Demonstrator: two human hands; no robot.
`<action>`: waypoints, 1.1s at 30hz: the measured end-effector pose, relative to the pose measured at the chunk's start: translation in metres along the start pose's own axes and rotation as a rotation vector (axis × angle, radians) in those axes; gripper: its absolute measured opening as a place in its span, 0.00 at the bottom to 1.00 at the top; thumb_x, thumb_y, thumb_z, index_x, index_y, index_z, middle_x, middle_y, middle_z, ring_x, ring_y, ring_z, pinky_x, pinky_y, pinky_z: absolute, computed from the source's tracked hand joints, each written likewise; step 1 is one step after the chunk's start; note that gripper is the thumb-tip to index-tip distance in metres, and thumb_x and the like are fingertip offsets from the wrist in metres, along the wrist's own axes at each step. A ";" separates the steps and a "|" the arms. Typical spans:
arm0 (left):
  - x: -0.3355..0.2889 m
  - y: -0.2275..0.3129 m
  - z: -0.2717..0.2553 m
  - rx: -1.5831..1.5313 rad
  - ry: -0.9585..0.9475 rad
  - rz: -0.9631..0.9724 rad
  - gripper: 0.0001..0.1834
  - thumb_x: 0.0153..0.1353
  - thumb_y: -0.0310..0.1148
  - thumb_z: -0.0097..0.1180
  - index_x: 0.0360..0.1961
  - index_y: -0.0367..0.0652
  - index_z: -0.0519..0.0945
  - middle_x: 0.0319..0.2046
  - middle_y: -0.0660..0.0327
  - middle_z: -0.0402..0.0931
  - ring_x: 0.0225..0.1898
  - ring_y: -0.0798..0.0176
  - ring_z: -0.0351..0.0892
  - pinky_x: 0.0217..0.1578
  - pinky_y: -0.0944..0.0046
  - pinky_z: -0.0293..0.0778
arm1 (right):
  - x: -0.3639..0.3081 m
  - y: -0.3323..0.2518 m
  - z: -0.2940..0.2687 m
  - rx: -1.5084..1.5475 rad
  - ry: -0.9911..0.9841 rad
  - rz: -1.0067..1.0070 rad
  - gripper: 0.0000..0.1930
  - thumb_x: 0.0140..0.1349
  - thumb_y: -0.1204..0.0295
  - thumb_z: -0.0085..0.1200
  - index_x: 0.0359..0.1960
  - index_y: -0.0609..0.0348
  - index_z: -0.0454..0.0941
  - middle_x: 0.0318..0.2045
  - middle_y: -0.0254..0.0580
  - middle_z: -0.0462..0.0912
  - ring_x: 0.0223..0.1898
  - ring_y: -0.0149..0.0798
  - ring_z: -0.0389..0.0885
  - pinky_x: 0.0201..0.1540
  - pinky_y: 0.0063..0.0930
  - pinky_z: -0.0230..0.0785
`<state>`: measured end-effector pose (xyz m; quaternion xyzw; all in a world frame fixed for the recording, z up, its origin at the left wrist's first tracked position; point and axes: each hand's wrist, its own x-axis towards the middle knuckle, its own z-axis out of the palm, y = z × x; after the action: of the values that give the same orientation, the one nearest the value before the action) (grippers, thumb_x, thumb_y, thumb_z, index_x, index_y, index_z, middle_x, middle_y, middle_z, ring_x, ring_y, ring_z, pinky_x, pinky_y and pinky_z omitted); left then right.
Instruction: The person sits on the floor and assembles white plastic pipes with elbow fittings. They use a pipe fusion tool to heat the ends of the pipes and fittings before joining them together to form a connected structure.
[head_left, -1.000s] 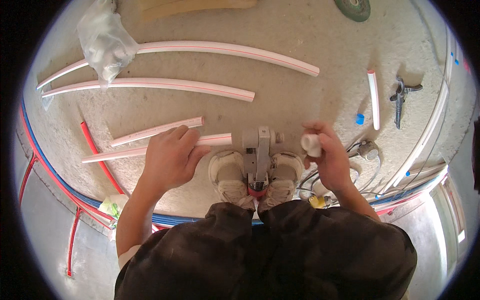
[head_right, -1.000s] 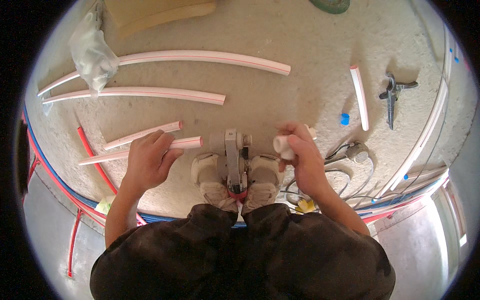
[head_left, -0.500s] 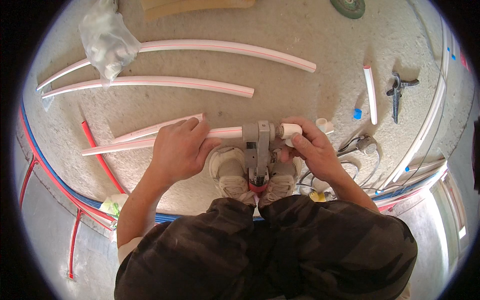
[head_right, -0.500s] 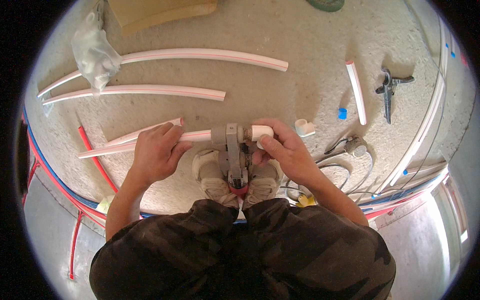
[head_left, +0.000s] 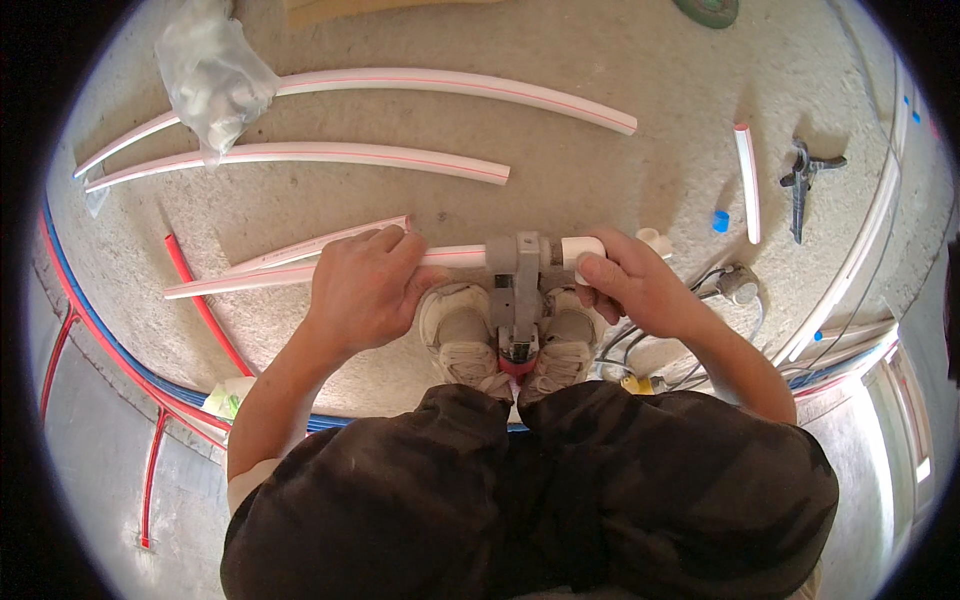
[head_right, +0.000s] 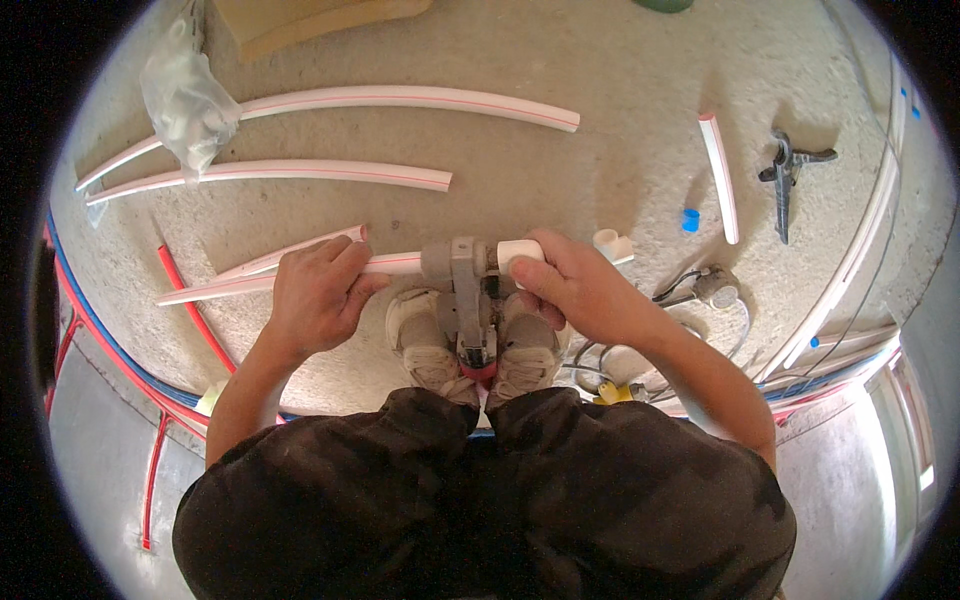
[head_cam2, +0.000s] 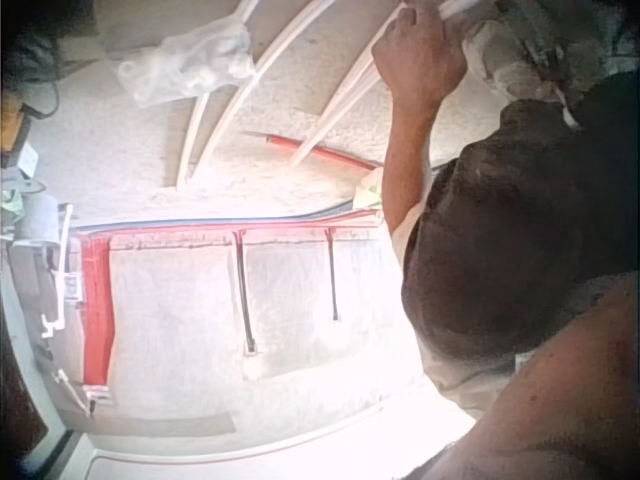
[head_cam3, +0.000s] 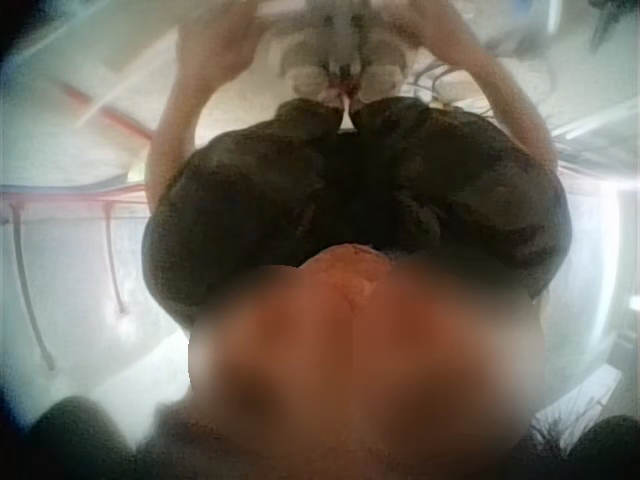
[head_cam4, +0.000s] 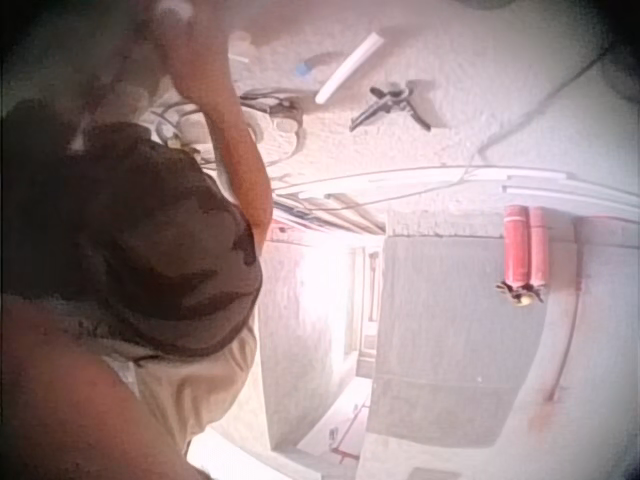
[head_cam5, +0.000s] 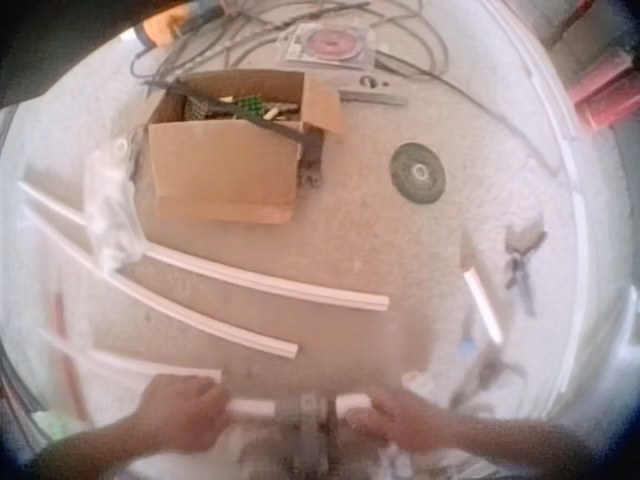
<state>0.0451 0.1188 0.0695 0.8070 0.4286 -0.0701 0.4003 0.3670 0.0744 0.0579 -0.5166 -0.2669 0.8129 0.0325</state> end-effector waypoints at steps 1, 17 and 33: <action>0.000 0.001 0.000 -0.002 0.011 0.007 0.16 0.63 0.43 0.62 0.37 0.39 0.77 0.26 0.53 0.73 0.29 0.43 0.76 0.27 0.48 0.69 | -0.001 0.000 -0.001 0.161 -0.033 0.064 0.17 0.77 0.58 0.46 0.51 0.61 0.74 0.26 0.36 0.77 0.23 0.25 0.71 0.24 0.19 0.62; -0.013 -0.017 -0.007 -0.027 0.035 -0.068 0.16 0.63 0.42 0.62 0.34 0.39 0.76 0.25 0.50 0.73 0.28 0.40 0.75 0.28 0.48 0.68 | -0.011 0.038 -0.003 1.004 -0.371 -0.182 0.24 0.77 0.53 0.44 0.56 0.65 0.73 0.34 0.41 0.77 0.25 0.28 0.64 0.30 0.23 0.60; 0.005 -0.007 -0.003 -0.078 0.044 0.030 0.20 0.62 0.44 0.62 0.43 0.36 0.79 0.25 0.51 0.72 0.28 0.42 0.76 0.28 0.48 0.69 | 0.001 0.017 -0.001 0.014 0.011 -0.097 0.21 0.75 0.56 0.50 0.56 0.62 0.72 0.37 0.36 0.77 0.37 0.28 0.72 0.41 0.25 0.67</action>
<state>0.0420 0.1261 0.0655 0.7983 0.4278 -0.0295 0.4228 0.3708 0.0605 0.0484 -0.5073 -0.2858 0.8093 0.0772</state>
